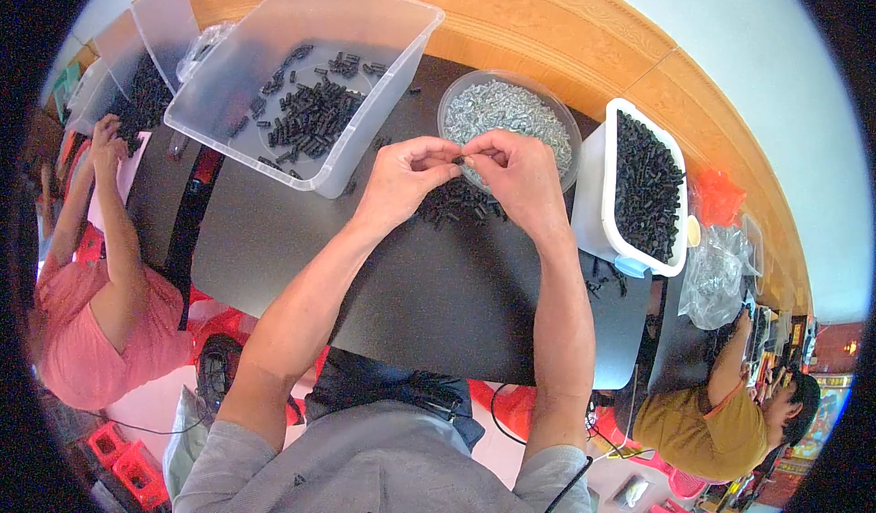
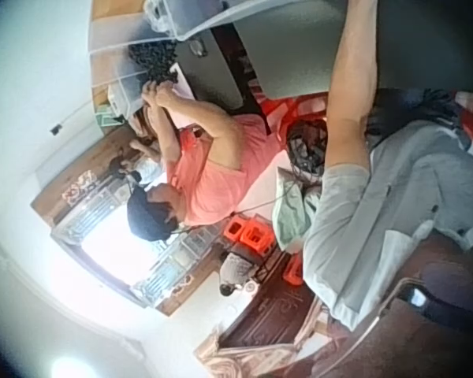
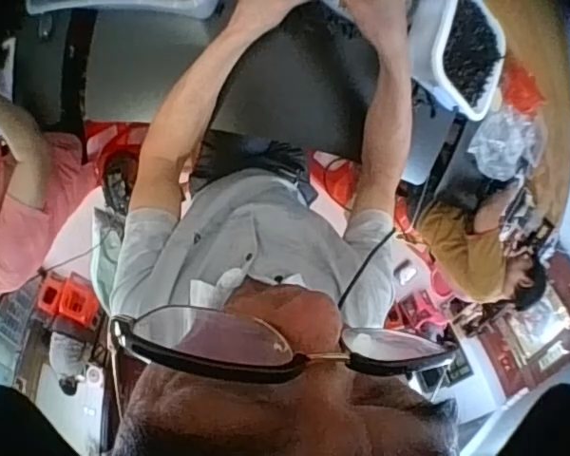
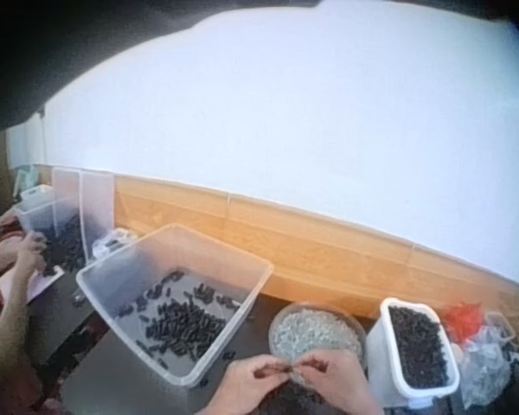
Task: The person assembles small black cylindrical parts with tiny silver rings by hand.
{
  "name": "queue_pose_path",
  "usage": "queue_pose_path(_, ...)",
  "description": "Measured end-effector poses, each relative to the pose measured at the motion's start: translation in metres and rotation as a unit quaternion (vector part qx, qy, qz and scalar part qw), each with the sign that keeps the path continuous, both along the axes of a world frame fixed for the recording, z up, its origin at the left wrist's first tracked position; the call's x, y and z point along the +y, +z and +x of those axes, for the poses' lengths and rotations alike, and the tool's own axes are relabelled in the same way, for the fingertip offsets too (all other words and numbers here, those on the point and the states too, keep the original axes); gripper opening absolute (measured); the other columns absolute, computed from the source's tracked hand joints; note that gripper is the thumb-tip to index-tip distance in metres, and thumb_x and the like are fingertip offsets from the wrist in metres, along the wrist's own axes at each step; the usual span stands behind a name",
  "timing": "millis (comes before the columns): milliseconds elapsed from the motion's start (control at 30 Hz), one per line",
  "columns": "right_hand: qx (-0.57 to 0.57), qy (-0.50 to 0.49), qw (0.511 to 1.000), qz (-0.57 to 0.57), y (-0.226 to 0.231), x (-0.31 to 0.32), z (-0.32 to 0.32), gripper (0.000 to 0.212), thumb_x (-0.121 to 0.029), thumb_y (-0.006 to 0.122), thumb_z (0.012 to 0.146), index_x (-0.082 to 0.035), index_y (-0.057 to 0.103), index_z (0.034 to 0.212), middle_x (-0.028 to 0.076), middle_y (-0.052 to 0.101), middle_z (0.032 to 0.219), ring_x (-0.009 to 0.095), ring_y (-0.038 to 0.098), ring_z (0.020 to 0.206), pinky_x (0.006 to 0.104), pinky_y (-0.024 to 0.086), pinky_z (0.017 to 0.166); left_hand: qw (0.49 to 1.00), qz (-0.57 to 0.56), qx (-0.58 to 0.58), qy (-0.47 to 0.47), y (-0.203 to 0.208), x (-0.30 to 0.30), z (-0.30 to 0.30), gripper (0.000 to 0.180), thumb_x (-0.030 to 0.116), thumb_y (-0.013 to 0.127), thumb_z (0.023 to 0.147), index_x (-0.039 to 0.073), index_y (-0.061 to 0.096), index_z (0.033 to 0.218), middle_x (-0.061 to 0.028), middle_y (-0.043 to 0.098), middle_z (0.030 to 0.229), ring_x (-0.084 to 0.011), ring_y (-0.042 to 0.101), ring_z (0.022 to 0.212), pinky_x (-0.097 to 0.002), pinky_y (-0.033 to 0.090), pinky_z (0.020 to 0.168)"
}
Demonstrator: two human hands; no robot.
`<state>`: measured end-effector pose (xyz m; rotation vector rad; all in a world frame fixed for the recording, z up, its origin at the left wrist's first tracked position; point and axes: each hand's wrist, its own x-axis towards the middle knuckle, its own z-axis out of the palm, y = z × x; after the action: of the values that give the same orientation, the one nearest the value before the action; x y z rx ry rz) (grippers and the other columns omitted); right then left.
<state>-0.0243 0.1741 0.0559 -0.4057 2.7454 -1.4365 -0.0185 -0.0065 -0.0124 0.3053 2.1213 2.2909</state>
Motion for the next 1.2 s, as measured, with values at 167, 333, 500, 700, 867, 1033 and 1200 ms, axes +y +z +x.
queue_pose_path(167, 0.05, -0.027, 0.998, -0.014, 0.006, -0.001, 0.003, 0.012, -0.008, 0.072, 0.088, -0.003, 0.074, 0.098, 0.009, 0.074, 0.081, 0.013, 0.068, 0.072, 0.0288, 0.053, 0.066, 1.0, -0.005, 0.015, 0.006, 0.007, 0.0, 0.001, 0.025, 0.004, 0.072, 0.086, 0.0, 0.073, 0.111, -0.0111, 0.076, 0.099, -0.013, 0.07, 0.089, -0.0281, 0.055, 0.082)
queue_pose_path(333, -0.016, -0.057, 0.986, 0.156, 0.04, 0.034, 0.019, 0.023, -0.013, 0.073, 0.087, -0.004, 0.071, 0.108, 0.012, 0.074, 0.087, 0.02, 0.071, 0.076, 0.0334, 0.055, 0.07, 0.998, 0.052, 0.004, 0.04, -0.001, -0.005, -0.009, 0.024, 0.004, 0.07, 0.089, -0.001, 0.073, 0.112, -0.0091, 0.075, 0.097, -0.0113, 0.069, 0.088, -0.0265, 0.055, 0.081)
queue_pose_path(500, 0.007, 0.062, 0.951, 0.303, 0.013, 0.045, 0.061, 0.042, -0.018, 0.073, 0.084, -0.003, 0.065, 0.122, 0.019, 0.068, 0.118, 0.037, 0.064, 0.111, 0.0435, 0.051, 0.096, 0.995, 0.062, -0.022, 0.076, 0.008, -0.014, -0.007, 0.024, 0.007, 0.068, 0.093, -0.001, 0.071, 0.115, -0.0057, 0.073, 0.094, -0.0105, 0.068, 0.084, -0.0271, 0.055, 0.078)
queue_pose_path(700, 0.035, 0.046, 0.941, 0.333, -0.02, 0.036, 0.111, 0.067, -0.014, 0.077, 0.081, -0.001, 0.049, 0.14, 0.022, 0.044, 0.15, 0.038, 0.046, 0.136, 0.0452, 0.038, 0.113, 0.992, 0.096, -0.015, 0.081, 0.007, -0.01, -0.007, 0.022, 0.009, 0.069, 0.093, 0.0, 0.071, 0.113, -0.0051, 0.073, 0.097, -0.0104, 0.066, 0.084, -0.0273, 0.054, 0.078)
queue_pose_path(867, 0.06, 0.031, 0.968, 0.244, -0.034, 0.031, 0.114, 0.062, -0.013, 0.076, 0.081, 0.0, 0.053, 0.137, 0.02, 0.05, 0.146, 0.037, 0.049, 0.133, 0.0444, 0.04, 0.112, 0.967, -0.073, 0.204, 0.13, 0.019, -0.003, 0.016, 0.018, 0.002, 0.069, 0.086, 0.003, 0.074, 0.104, -0.01, 0.073, 0.095, -0.017, 0.069, 0.083, -0.0306, 0.055, 0.073)
queue_pose_path(1033, 0.143, -0.046, 0.986, 0.079, -0.07, 0.058, 0.113, 0.041, -0.007, 0.074, 0.077, -0.002, 0.067, 0.117, 0.018, 0.064, 0.126, 0.037, 0.06, 0.115, 0.0448, 0.048, 0.101, 0.885, -0.105, 0.44, -0.112, 0.033, 0.056, 0.077, 0.013, 0.011, 0.069, 0.084, 0.008, 0.069, 0.096, -0.0096, 0.069, 0.095, -0.0279, 0.069, 0.084, -0.0385, 0.058, 0.074)
queue_pose_path(1200, 0.179, -0.059, 0.96, 0.208, -0.061, 0.052, 0.108, 0.027, -0.002, 0.074, 0.079, -0.001, 0.07, 0.106, 0.014, 0.066, 0.12, 0.035, 0.062, 0.109, 0.0432, 0.051, 0.096, 0.848, -0.042, 0.374, -0.374, 0.026, 0.087, 0.146, 0.014, 0.015, 0.065, 0.085, 0.009, 0.069, 0.096, -0.0084, 0.067, 0.092, -0.0291, 0.068, 0.083, -0.0422, 0.056, 0.069)
